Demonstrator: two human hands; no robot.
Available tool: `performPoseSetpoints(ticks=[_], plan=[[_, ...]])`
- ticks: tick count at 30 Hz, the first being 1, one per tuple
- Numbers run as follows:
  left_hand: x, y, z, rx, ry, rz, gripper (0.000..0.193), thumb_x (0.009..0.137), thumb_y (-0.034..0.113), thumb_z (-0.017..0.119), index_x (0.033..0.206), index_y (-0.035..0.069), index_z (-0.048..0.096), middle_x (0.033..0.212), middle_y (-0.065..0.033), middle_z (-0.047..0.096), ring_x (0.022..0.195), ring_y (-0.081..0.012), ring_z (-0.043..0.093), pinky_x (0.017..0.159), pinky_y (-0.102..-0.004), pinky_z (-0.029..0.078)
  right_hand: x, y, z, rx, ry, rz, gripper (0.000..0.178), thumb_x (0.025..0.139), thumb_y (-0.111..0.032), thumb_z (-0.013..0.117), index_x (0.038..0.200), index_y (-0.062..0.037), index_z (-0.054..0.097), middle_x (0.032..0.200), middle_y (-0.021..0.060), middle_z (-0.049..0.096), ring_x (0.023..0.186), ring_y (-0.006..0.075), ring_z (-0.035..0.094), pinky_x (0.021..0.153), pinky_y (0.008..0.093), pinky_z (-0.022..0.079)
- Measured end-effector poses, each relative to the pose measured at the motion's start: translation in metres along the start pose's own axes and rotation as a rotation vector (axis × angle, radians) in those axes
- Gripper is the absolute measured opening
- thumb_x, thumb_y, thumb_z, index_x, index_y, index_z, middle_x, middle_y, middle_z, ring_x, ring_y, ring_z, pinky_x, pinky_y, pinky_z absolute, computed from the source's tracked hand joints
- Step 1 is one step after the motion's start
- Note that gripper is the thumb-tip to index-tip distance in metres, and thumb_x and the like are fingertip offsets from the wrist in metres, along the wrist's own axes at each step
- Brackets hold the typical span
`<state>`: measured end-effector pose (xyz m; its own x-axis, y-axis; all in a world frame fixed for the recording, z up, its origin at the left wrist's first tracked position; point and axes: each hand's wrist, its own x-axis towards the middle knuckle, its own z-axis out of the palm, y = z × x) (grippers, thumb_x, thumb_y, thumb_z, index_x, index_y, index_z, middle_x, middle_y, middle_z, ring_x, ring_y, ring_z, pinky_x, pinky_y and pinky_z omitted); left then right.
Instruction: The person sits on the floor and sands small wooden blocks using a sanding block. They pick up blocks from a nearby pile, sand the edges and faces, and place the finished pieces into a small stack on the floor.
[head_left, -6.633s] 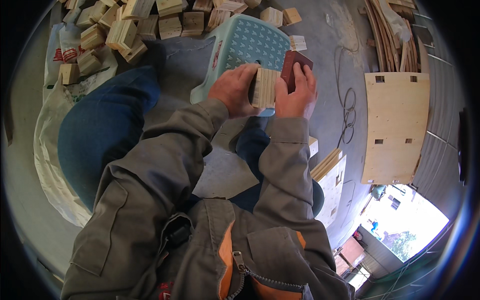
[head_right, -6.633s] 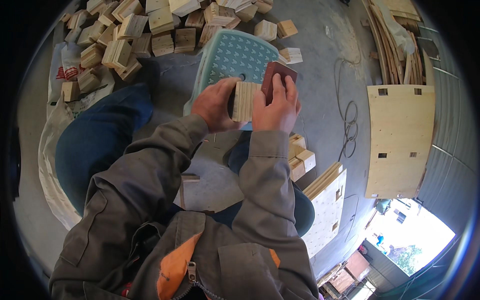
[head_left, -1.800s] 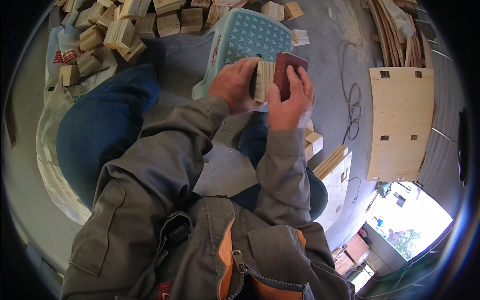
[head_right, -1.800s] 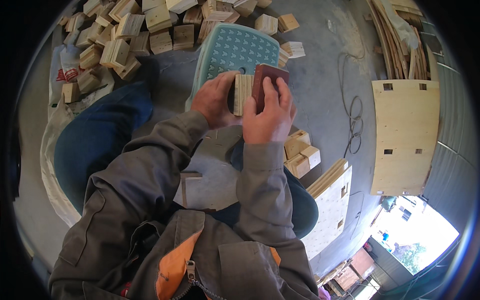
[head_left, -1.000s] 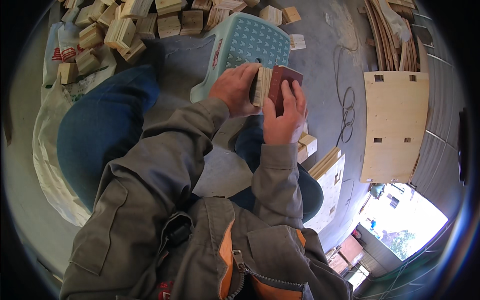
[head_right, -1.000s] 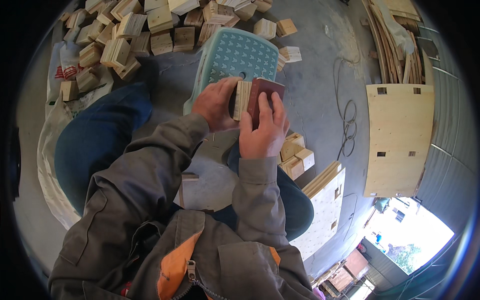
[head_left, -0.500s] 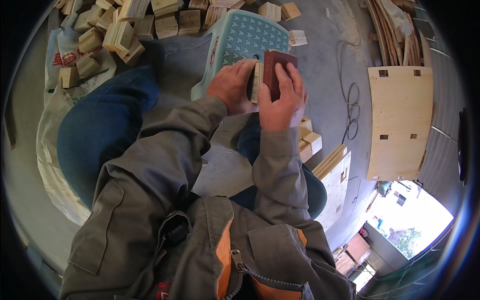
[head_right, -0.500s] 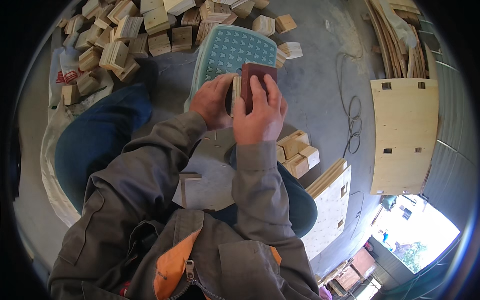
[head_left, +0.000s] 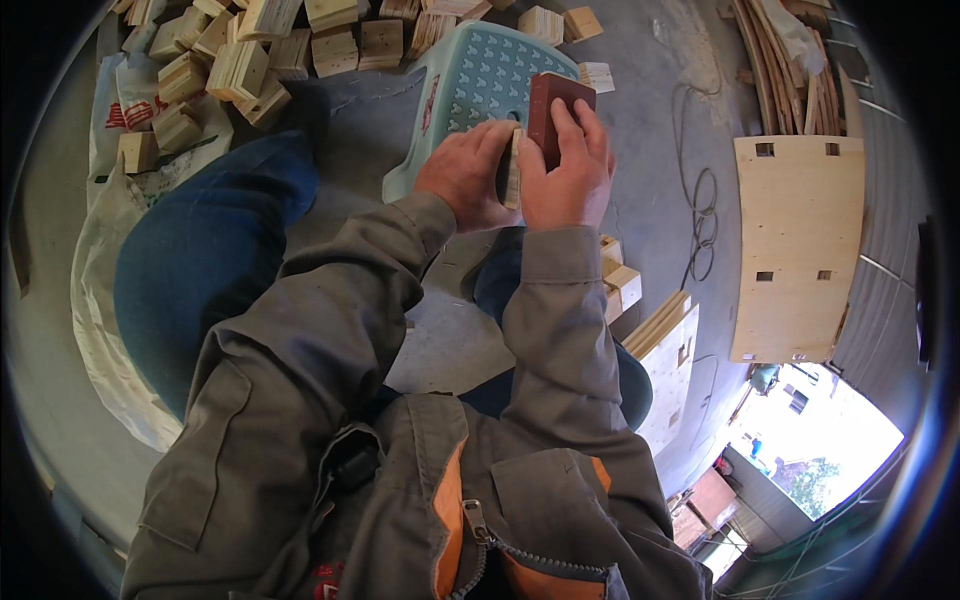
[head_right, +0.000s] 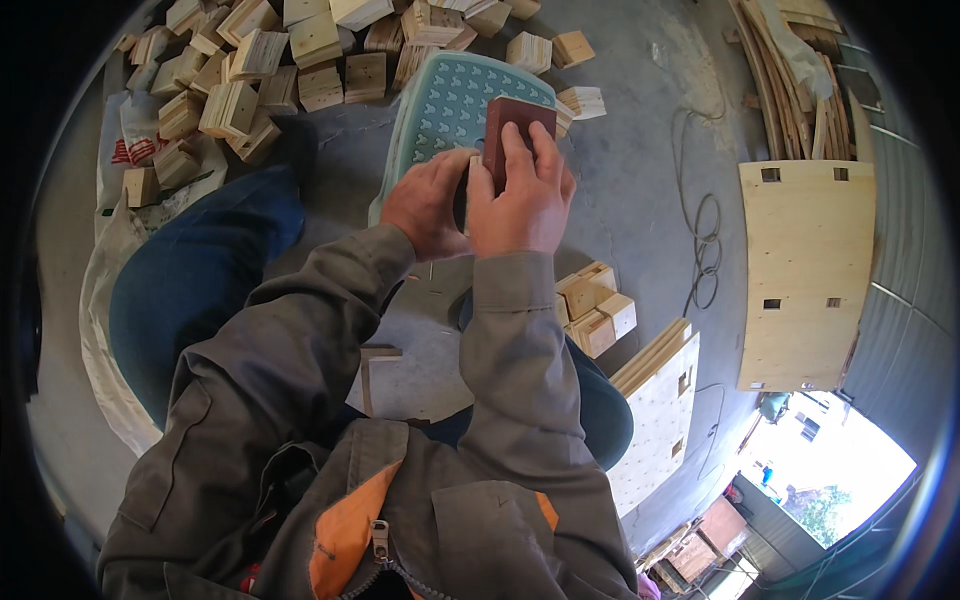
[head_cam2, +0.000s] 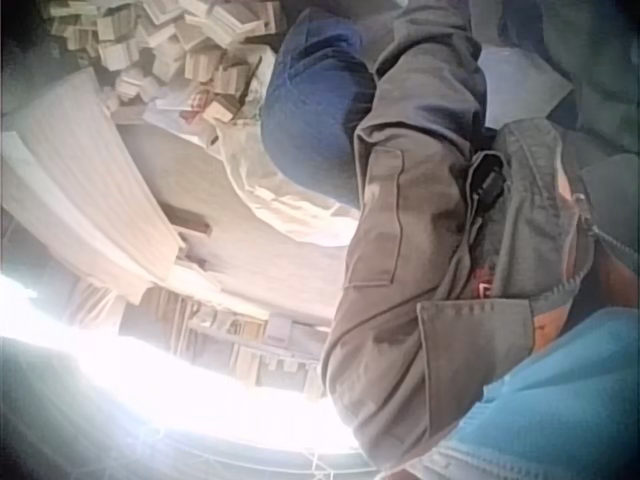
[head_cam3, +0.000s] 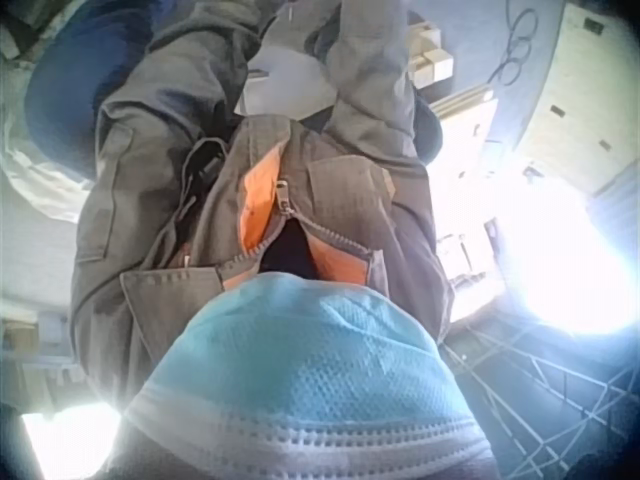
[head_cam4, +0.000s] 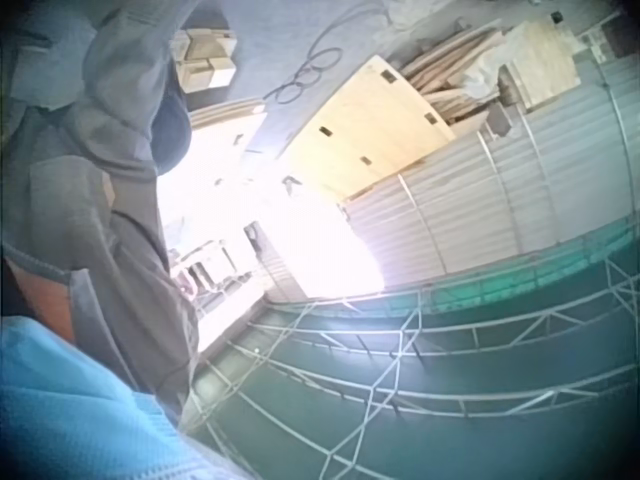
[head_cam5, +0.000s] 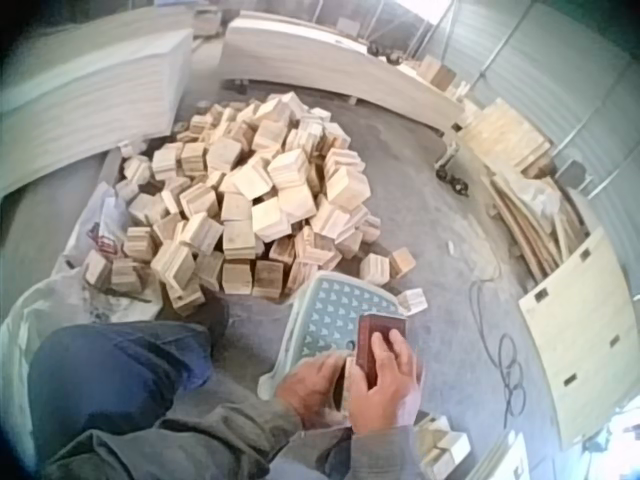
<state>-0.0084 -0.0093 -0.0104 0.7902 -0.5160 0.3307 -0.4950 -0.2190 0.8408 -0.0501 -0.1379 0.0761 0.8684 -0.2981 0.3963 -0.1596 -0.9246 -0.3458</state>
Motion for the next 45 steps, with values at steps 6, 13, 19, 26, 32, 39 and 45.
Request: performPoseSetpoints(ticks=[6, 13, 19, 26, 32, 39, 45], plan=[[-0.001, -0.001, 0.003, 0.003, 0.028, -0.003, 0.083, 0.076, 0.024, 0.09, 0.148, 0.01, 0.05, 0.141, -0.0159, 0.065, 0.128, -0.0388, 0.065, 0.105, -0.0483, 0.052, -0.045, -0.02, -0.028, 0.007, -0.09, 0.005, 0.062, 0.082, -0.014, 0.085, 0.143, -0.0104, 0.071, 0.157, 0.0138, 0.056, 0.136, 0.0397, 0.055, 0.116, 0.0517, 0.046], [-0.002, -0.007, 0.006, 0.029, 0.046, 0.013, 0.094, 0.07, 0.028, 0.093, 0.15, 0.011, 0.046, 0.141, -0.0173, 0.063, 0.13, -0.0382, 0.064, 0.108, -0.0477, 0.05, -0.072, -0.032, -0.038, 0.018, -0.086, -0.019, 0.063, 0.079, -0.011, 0.086, 0.14, -0.0114, 0.073, 0.156, 0.0129, 0.057, 0.132, 0.0389, 0.057, 0.112, 0.0507, 0.048], [-0.001, -0.008, 0.007, 0.029, 0.048, -0.011, 0.094, 0.071, 0.026, 0.09, 0.152, 0.01, 0.044, 0.141, -0.0167, 0.063, 0.129, -0.0383, 0.064, 0.106, -0.0481, 0.051, -0.062, -0.032, -0.035, 0.034, -0.079, 0.011, 0.058, 0.082, -0.012, 0.084, 0.139, -0.0111, 0.072, 0.153, 0.0136, 0.061, 0.136, 0.0361, 0.059, 0.116, 0.05, 0.045], [0.0, -0.009, 0.009, 0.049, 0.047, 0.0, 0.091, 0.074, 0.023, 0.087, 0.152, 0.01, 0.044, 0.141, -0.0164, 0.063, 0.126, -0.0379, 0.065, 0.102, -0.0483, 0.052, -0.027, -0.024, -0.013, 0.012, -0.017, -0.015, 0.059, 0.077, -0.013, 0.086, 0.135, -0.0148, 0.076, 0.149, 0.0092, 0.062, 0.129, 0.0365, 0.06, 0.111, 0.0488, 0.05], [0.001, -0.006, 0.009, 0.046, 0.064, 0.028, 0.089, 0.076, 0.023, 0.088, 0.152, 0.01, 0.044, 0.14, -0.0158, 0.062, 0.126, -0.0376, 0.065, 0.1, -0.0471, 0.052, 0.005, -0.019, 0.005, 0.001, -0.009, 0.007, 0.056, 0.078, -0.017, 0.085, 0.134, -0.0171, 0.077, 0.148, 0.0075, 0.063, 0.126, 0.0365, 0.061, 0.11, 0.0484, 0.051], [-0.001, -0.011, 0.009, 0.036, 0.058, 0.036, 0.094, 0.073, 0.023, 0.091, 0.153, 0.01, 0.043, 0.142, -0.0155, 0.061, 0.129, -0.0366, 0.063, 0.103, -0.0473, 0.051, 0.001, -0.02, 0.007, 0.006, 0.002, -0.009, 0.057, 0.08, -0.018, 0.084, 0.136, -0.0165, 0.076, 0.15, 0.0078, 0.062, 0.129, 0.0358, 0.06, 0.111, 0.048, 0.051], [-0.001, -0.008, 0.009, 0.01, 0.03, 0.028, 0.094, 0.074, 0.022, 0.09, 0.154, 0.01, 0.042, 0.143, -0.0162, 0.061, 0.13, -0.0382, 0.062, 0.106, -0.0486, 0.051, -0.009, -0.016, -0.002, 0.025, -0.039, -0.026, 0.061, 0.079, -0.018, 0.086, 0.139, -0.0152, 0.074, 0.154, 0.0094, 0.059, 0.134, 0.0371, 0.057, 0.114, 0.0487, 0.049]])
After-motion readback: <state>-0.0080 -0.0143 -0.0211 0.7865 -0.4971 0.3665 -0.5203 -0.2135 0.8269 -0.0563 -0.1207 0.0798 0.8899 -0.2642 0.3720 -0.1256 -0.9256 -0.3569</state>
